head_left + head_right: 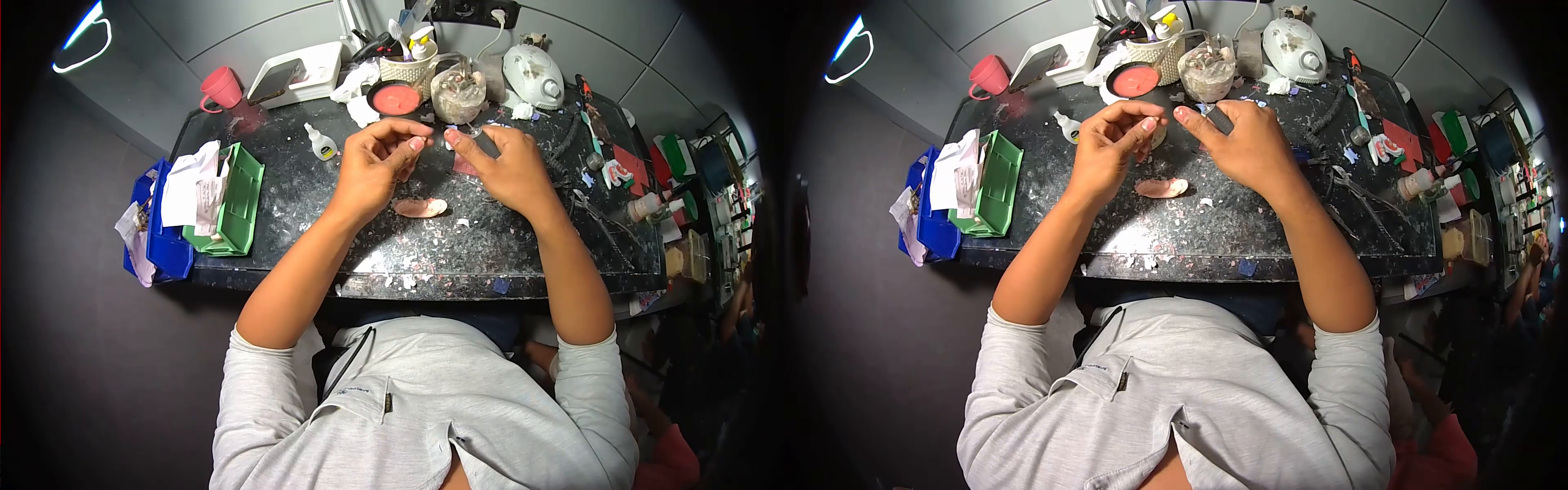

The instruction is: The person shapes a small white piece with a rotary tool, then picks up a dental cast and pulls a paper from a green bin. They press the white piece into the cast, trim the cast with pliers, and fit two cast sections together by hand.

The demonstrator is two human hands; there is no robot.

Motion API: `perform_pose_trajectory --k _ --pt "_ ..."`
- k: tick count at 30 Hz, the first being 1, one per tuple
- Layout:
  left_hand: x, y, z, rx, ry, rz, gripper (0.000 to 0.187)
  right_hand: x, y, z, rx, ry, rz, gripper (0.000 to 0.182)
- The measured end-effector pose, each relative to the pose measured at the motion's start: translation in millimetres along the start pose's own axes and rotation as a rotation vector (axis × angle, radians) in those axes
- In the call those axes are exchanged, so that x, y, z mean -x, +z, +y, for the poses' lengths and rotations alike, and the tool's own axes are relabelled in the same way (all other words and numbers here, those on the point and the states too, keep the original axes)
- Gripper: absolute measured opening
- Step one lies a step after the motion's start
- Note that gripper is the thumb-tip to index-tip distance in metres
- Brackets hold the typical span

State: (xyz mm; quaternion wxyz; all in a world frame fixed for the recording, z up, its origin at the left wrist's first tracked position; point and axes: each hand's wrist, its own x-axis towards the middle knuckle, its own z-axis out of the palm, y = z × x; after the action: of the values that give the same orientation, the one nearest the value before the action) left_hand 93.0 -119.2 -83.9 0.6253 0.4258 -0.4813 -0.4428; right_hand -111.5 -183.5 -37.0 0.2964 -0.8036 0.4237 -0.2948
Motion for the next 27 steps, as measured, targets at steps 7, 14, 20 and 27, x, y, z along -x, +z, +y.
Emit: perform_pose_trajectory --k 7,14,20,27 --pt "1 1 4 -0.011 -0.039 0.005 0.017 -1 -1 0 0.008 -0.008 -0.007 0.06" --pt "2 2 9 0.022 -0.084 0.004 0.015 -2 5 8 0.073 -0.037 0.016 0.06" --pt "-1 -6 -3 0.179 -0.068 -0.075 0.013 4 13 0 -0.02 -0.096 -0.021 0.062" --pt "4 0 -6 0.499 -0.131 -0.166 0.015 7 28 1 -0.04 -0.26 0.098 0.059"
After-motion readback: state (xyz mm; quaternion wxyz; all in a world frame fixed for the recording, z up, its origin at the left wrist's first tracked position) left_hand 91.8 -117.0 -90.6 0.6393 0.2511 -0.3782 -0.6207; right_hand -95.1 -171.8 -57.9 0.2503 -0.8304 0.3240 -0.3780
